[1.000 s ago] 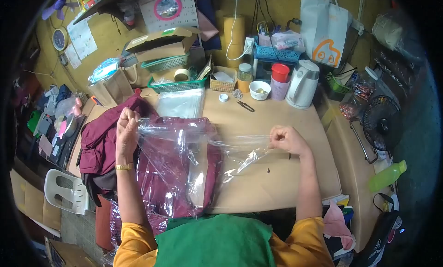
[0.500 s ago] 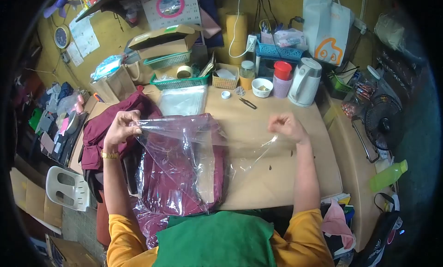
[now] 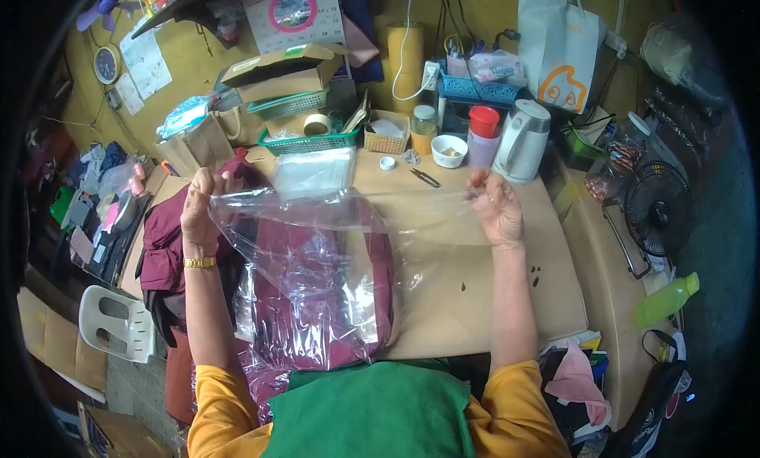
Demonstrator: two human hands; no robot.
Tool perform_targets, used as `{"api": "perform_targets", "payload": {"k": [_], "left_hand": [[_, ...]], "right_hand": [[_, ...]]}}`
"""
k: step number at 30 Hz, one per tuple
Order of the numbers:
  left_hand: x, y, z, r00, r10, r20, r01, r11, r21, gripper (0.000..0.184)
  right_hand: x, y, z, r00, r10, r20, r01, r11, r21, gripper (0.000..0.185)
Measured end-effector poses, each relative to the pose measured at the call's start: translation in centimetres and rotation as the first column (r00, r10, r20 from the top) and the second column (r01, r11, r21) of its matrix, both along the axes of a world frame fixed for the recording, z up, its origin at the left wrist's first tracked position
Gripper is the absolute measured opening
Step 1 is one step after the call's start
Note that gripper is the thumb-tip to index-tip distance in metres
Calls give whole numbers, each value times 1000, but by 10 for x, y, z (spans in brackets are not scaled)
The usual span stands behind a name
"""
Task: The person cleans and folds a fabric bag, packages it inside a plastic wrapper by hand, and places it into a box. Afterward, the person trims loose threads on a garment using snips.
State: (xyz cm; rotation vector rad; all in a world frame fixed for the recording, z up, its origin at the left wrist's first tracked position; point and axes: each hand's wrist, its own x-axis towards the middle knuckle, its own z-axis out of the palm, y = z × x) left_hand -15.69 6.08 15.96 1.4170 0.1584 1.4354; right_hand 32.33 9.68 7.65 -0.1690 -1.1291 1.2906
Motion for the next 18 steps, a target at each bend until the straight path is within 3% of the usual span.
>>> {"api": "perform_targets", "payload": {"k": [1, 2, 3, 4, 5, 7, 9, 11, 12, 13, 15, 17, 18], "left_hand": [[-2, -5, 6, 1000, -2, 0, 2, 1000, 0, 31], [-7, -10, 14, 943, 156, -295, -158, 987, 17, 31], [-9, -17, 23, 776, 294, -557, -303, 950, 80, 30], [4, -27, 33, 627, 397, -670, -398, 903, 162, 28], [2, -28, 34, 627, 399, -670, -402, 901, 161, 28], [-4, -26, 39, 85, 620, -780, -312, 760, 570, 24], [-8, -22, 36, 30, 674, -738, -248, 720, 648, 26], [-7, -23, 35, 325, 707, -628, -346, 707, 617, 28], [-9, -22, 32, 562, 540, -627, -416, 839, 350, 28], [-6, -22, 27, 560, 540, -628, -417, 839, 350, 28], [11, -25, 17, 904, 329, -273, -349, 937, -28, 34], [26, -23, 11, 995, 89, -54, -94, 990, -107, 34], [28, -21, 7, 997, 74, -4, -74, 992, -104, 35]], "right_hand": [[1, -1, 0, 1000, -4, -23, 4, 1000, -5, 34], [3, -2, 1, 999, -8, -46, 7, 1000, -11, 34], [7, 0, -1, 999, -8, -46, 7, 1000, -12, 34], [12, 2, -2, 996, 81, -36, -78, 994, 76, 35], [17, 4, -4, 985, 170, -19, -165, 973, 163, 36], [17, 3, -3, 978, 202, 50, -208, 961, 184, 37], [17, -1, -1, 966, 230, 118, -250, 947, 201, 37], [14, -8, -2, 959, 69, 276, -114, 982, 153, 38], [14, -7, -6, 959, 71, 274, -116, 982, 151, 38], [14, -5, -12, 978, 70, 197, -94, 989, 113, 36], [6, -7, -14, 991, 64, 119, -73, 994, 75, 33], [-21, -16, -5, 982, -14, -188, -4, 996, -94, 29], [-22, -14, -8, 982, -18, -188, 0, 995, -96, 29]]}}
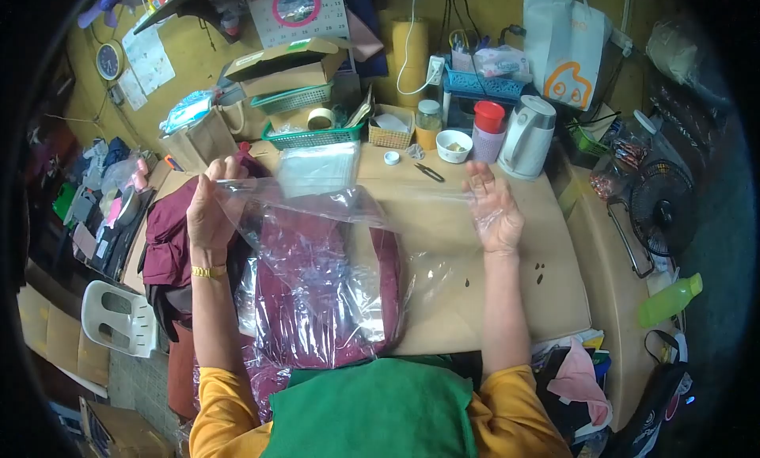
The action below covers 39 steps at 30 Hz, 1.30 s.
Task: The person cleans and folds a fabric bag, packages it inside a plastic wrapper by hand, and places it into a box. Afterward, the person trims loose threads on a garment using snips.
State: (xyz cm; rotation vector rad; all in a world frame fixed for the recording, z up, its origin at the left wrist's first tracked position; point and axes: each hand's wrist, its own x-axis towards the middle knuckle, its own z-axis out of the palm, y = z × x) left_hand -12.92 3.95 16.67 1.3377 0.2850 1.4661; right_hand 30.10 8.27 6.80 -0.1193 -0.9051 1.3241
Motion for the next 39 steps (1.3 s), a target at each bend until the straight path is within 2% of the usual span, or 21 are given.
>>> {"api": "perform_targets", "payload": {"k": [2, 5, 6, 8, 13, 15, 16, 17, 20, 21, 22, 23, 24, 25, 27, 29, 30, 31, 33, 36, 39], "left_hand": [[-2, 2, -3, 999, -19, 51, 19, 1000, 4, 35], [-9, -6, 10, 912, 198, -359, -118, 965, 234, 35], [-9, -13, 20, 759, 336, -557, -179, 931, 317, 31], [-10, -19, 31, 412, 480, -774, -225, 877, 425, 20], [-3, -29, 46, 144, 402, -904, -436, 846, 306, 37], [-20, -22, 37, 42, 579, -814, -305, 783, 541, 43], [-27, -19, 35, -6, 566, -824, -253, 797, 549, 43], [-31, -19, 34, -5, 566, -824, -254, 797, 549, 43], [-35, -18, 33, 22, 612, -791, -184, 780, 598, 37], [-37, -17, 29, 337, 546, -767, -225, 838, 497, 35], [-37, -15, 25, 619, 438, -652, -225, 894, 387, 33], [-32, -13, 18, 619, 438, -653, -227, 895, 385, 33], [-17, -10, 10, 858, 299, -417, -221, 949, 224, 30], [-2, -9, 5, 981, 161, -104, -154, 985, 75, 26], [13, -5, -14, 954, -116, 277, 116, 993, 16, 21], [20, 7, -30, 889, -347, 300, 352, 935, 36, 18], [42, -4, -27, 999, -17, 34, 20, 997, -75, 14], [69, -19, -26, 919, 302, -255, -332, 940, -84, 14], [110, -23, -39, 860, 337, -383, -342, 938, 58, 31], [140, -32, -52, 737, 325, -593, -355, 932, 69, 56], [151, -33, -61, 746, 343, -570, -325, 936, 138, 67]], "right_hand": [[0, 7, -9, 973, -59, -223, 29, 991, -133, 27], [9, 5, -13, 987, -26, -157, 13, 996, -88, 31], [16, 8, -14, 987, -26, -157, 12, 996, -86, 31], [31, 15, -14, 986, 168, 18, -167, 953, 252, 35], [34, 0, 15, 925, 11, 381, -128, 951, 282, 36], [37, -8, 29, 871, -73, 486, -82, 953, 290, 35], [39, -16, 36, 667, -177, 724, 28, 977, 213, 30], [41, -20, 40, 386, -220, 896, 159, 973, 170, 26], [44, -16, 32, 258, -398, 880, 128, 917, 377, 15], [46, -14, 26, 257, -397, 881, 126, 918, 377, 15], [48, -12, 20, 474, -347, 809, 151, 937, 314, 11], [50, -10, 15, 666, -288, 688, 160, 956, 246, 8], [35, -12, 17, 667, -286, 688, 160, 957, 244, 8], [9, -14, 21, 864, -289, 413, 231, 955, 186, 9], [-5, -13, 18, 953, -291, 86, 282, 954, 105, 14], [-6, -4, -4, 944, 150, -295, -181, 980, -81, 18], [-22, -5, -8, 930, 302, -209, -312, 950, -17, 18], [-44, -19, 4, 988, 152, 10, -150, 980, -128, 17], [-91, -45, 24, 927, -85, 365, 106, 994, -37, 12], [-123, -74, 37, 579, -283, 764, 192, 959, 210, 7], [-133, -68, 22, 540, -287, 791, 171, 958, 231, 6]]}}
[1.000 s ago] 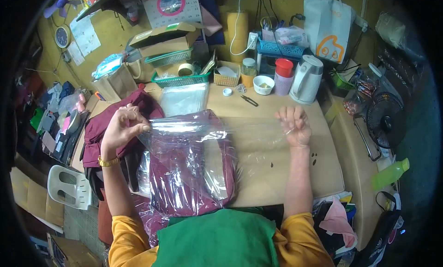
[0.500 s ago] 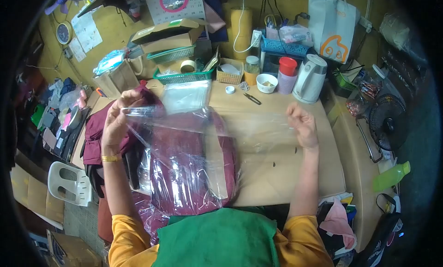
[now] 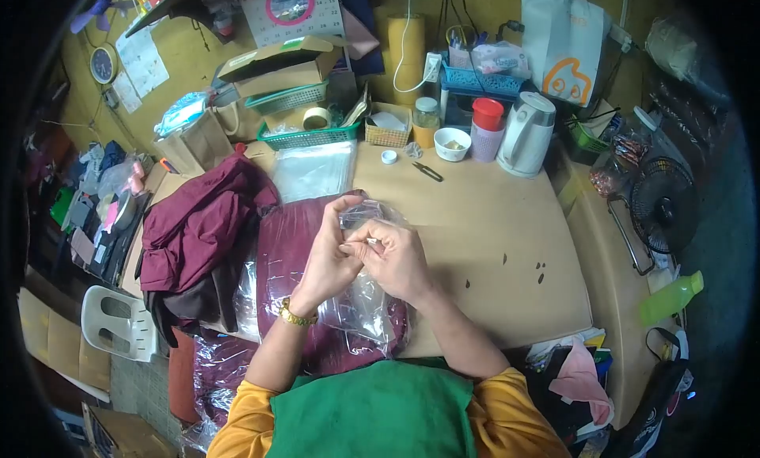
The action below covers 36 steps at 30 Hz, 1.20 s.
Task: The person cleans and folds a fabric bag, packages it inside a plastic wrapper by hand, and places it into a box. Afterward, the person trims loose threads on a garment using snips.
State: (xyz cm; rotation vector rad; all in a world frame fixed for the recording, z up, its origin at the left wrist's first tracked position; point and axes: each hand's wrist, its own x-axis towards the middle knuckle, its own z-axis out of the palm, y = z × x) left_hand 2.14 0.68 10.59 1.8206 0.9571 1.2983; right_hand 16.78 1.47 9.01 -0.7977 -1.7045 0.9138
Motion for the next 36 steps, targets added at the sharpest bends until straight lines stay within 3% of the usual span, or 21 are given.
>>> {"api": "perform_targets", "payload": {"k": [2, 3, 4, 6, 8, 10, 12, 14, 15, 16, 18, 21, 23, 24, 26, 29, 31, 32, 34, 35, 36], "left_hand": [[0, -7, 6, 968, 110, -225, -129, 989, -68, 71], [-2, -10, 6, 935, 164, -315, -153, 986, 61, 69], [-6, -13, 2, 935, 165, -315, -153, 986, 62, 69], [-12, -16, -8, 873, 275, -403, -265, 961, 82, 62], [-9, -17, -14, 884, 263, -387, -243, 965, 101, 58], [-5, -16, -21, 929, 236, -287, -253, 967, -21, 62], [-4, -19, -24, 936, 221, -274, -252, 964, -83, 61], [-3, -19, -39, 910, 273, -311, -252, 962, 107, 57], [0, -24, -39, 896, 345, -281, -288, 931, 224, 52], [3, -27, -42, 897, 342, -281, -285, 932, 225, 52], [4, -35, -49, 864, 429, -264, -364, 894, 263, 49], [4, -35, -54, 858, 422, -294, -354, 899, 257, 45], [3, -33, -56, 857, 418, -300, -359, 904, 234, 44], [3, -32, -56, 870, 409, -275, -361, 908, 211, 46], [4, -34, -56, 885, 393, -251, -355, 917, 184, 47], [2, -38, -49, 904, 376, -202, -360, 926, 114, 39], [-2, -41, -44, 778, 358, -516, -162, 908, 385, 32], [-1, -43, -46, 779, 359, -515, -165, 908, 384, 32], [1, -45, -48, 607, 495, -622, -209, 854, 475, 34], [0, -43, -49, 585, 534, -611, -229, 831, 507, 43], [1, -41, -52, 585, 534, -611, -227, 831, 509, 43]], "right_hand": [[-3, 5, -4, 999, -36, -16, 37, 999, 38, 3], [-3, 12, -9, 991, -97, -95, 102, 994, 42, 3], [-1, 17, -13, 973, -156, -172, 165, 985, 40, 4], [8, 19, -9, 977, -173, -127, 169, 985, -45, 3], [4, 11, -5, 879, -473, -53, 450, 789, 419, 7], [-4, -7, 1, 902, -428, -58, 413, 817, 402, 15], [-17, -16, 7, 959, -277, -65, 264, 784, 562, 18], [-15, -7, 2, 939, -342, 30, 260, 767, 586, 25], [-9, -1, -1, 915, -373, 150, 250, 821, 513, 23], [-5, 6, -6, 882, -387, 268, 247, 865, 437, 22], [-4, 14, -16, 890, -403, 212, 268, 840, 471, 22], [-10, 9, -18, 919, -373, 124, 263, 819, 510, 23], [-18, -1, -12, 923, -385, 16, 276, 690, 669, 24], [-17, 0, -13, 923, -385, 17, 276, 690, 669, 24], [-14, 0, -21, 877, -412, 247, 216, 797, 564, 25], [-5, 20, -38, 874, -398, 279, 227, 842, 489, 20], [-3, 21, -36, 881, -362, 305, 249, 902, 352, 14], [-2, 20, -33, 881, -360, 307, 247, 903, 352, 14], [0, 18, -24, 898, -247, 365, 215, 969, 126, 16], [0, 19, -25, 898, -247, 364, 215, 968, 126, 16], [2, 21, -27, 934, -147, 325, 147, 989, 26, 29]]}}
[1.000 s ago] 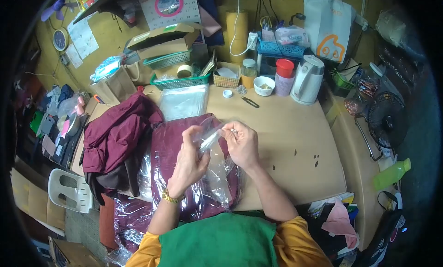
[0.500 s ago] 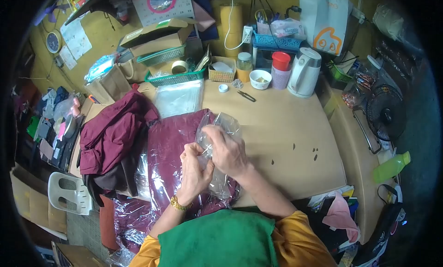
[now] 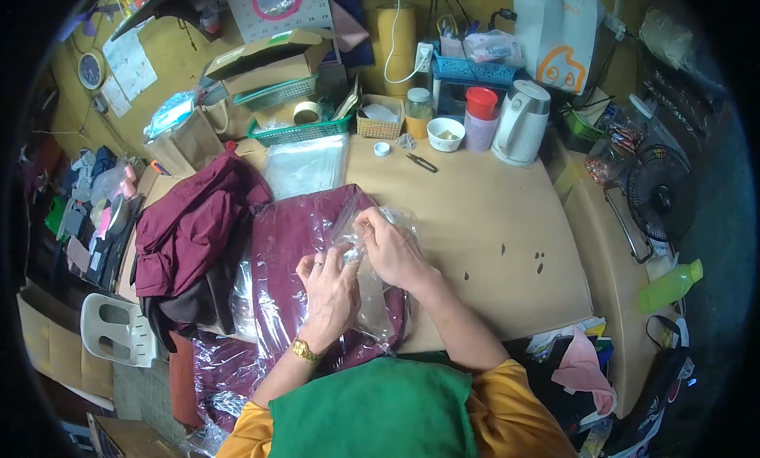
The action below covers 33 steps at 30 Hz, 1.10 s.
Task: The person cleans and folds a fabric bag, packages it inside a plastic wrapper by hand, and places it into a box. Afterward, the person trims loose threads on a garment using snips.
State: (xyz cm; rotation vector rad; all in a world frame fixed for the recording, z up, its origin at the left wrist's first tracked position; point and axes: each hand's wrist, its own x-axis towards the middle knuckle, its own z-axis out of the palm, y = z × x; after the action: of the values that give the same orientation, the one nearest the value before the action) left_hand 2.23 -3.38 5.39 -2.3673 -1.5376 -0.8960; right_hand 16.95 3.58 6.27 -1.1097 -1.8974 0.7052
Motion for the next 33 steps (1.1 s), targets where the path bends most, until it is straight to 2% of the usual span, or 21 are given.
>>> {"api": "perform_targets", "payload": {"k": [1, 2, 3, 4, 6, 7, 8, 10, 11, 13, 15, 17, 21, 23, 24, 26, 27, 29, 30, 32, 33], "left_hand": [[2, 4, -4, 999, 24, 44, -27, 998, 57, 42], [3, 7, -7, 995, 46, 90, -56, 992, 113, 42], [2, 9, -7, 996, 39, 77, -52, 985, 166, 33], [2, 11, -8, 996, 38, 75, -50, 985, 167, 33], [3, 16, -9, 982, -26, 187, -21, 968, 248, 22], [2, 17, -8, 982, -27, 187, -21, 968, 249, 22], [0, 17, -8, 983, -20, 180, -25, 969, 246, 18], [-1, 20, -7, 985, -9, 174, -34, 969, 243, 16], [-1, 22, -8, 977, -40, 207, -16, 965, 262, 16], [0, 23, -8, 969, -71, 239, 1, 960, 281, 16], [-1, 21, -10, 960, -48, 274, -27, 964, 264, 18], [-1, 18, -13, 958, -57, 280, -16, 968, 252, 19], [0, 9, -10, 942, -113, 317, 34, 969, 246, 19], [-4, 6, -15, 931, -137, 338, 72, 978, 197, 17], [-6, 4, -17, 920, -157, 359, 110, 983, 148, 16], [-6, 4, -16, 921, -166, 353, 120, 982, 149, 15], [-6, 4, -16, 909, -171, 381, 140, 984, 108, 13], [-7, 4, -19, 895, -174, 411, 162, 985, 65, 12], [-9, 6, -22, 879, -181, 442, 198, 980, 7, 11], [-12, 6, -25, 861, -184, 474, 235, 971, -50, 11], [-13, 6, -25, 669, -167, 724, 396, 905, -157, 11]], "right_hand": [[2, 2, 0, 995, 70, -66, -75, 993, -87, 42], [4, 3, 2, 995, 67, -67, -73, 994, -84, 42], [7, 1, 6, 987, 152, -59, -159, 977, -142, 55], [8, 1, 9, 970, 237, -56, -244, 949, -200, 69], [8, 1, 7, 951, 296, -87, -309, 926, -217, 76], [8, 1, 5, 928, 354, -118, -372, 898, -233, 85], [9, 3, 1, 928, 353, -118, -372, 898, -234, 85], [13, 7, -3, 909, 391, -142, -416, 838, -353, 63], [12, 8, -4, 908, 394, -142, -418, 837, -353, 63], [10, 10, -3, 902, 211, -375, -362, 843, -397, 42], [21, 10, -2, 877, 198, -439, -381, 843, -381, 38], [23, 8, 2, 817, 117, -565, -369, 858, -356, 52], [24, 7, -6, 842, 65, -536, -218, 949, -228, 48], [25, 5, 1, 700, -79, -709, -186, 939, -288, 43], [24, 5, 0, 701, -79, -709, -187, 939, -289, 43], [21, 6, -5, 534, -142, -834, -249, 916, -316, 38], [17, 6, -9, 534, -141, -834, -250, 915, -315, 38], [7, 5, -19, 289, -116, -950, -396, 889, -229, 28], [4, 4, -21, 290, -116, -950, -397, 889, -230, 28], [-1, 2, -23, 135, -82, -987, -588, 795, -146, 18], [-5, -4, -16, 220, -67, -973, -533, 827, -178, 11]]}}
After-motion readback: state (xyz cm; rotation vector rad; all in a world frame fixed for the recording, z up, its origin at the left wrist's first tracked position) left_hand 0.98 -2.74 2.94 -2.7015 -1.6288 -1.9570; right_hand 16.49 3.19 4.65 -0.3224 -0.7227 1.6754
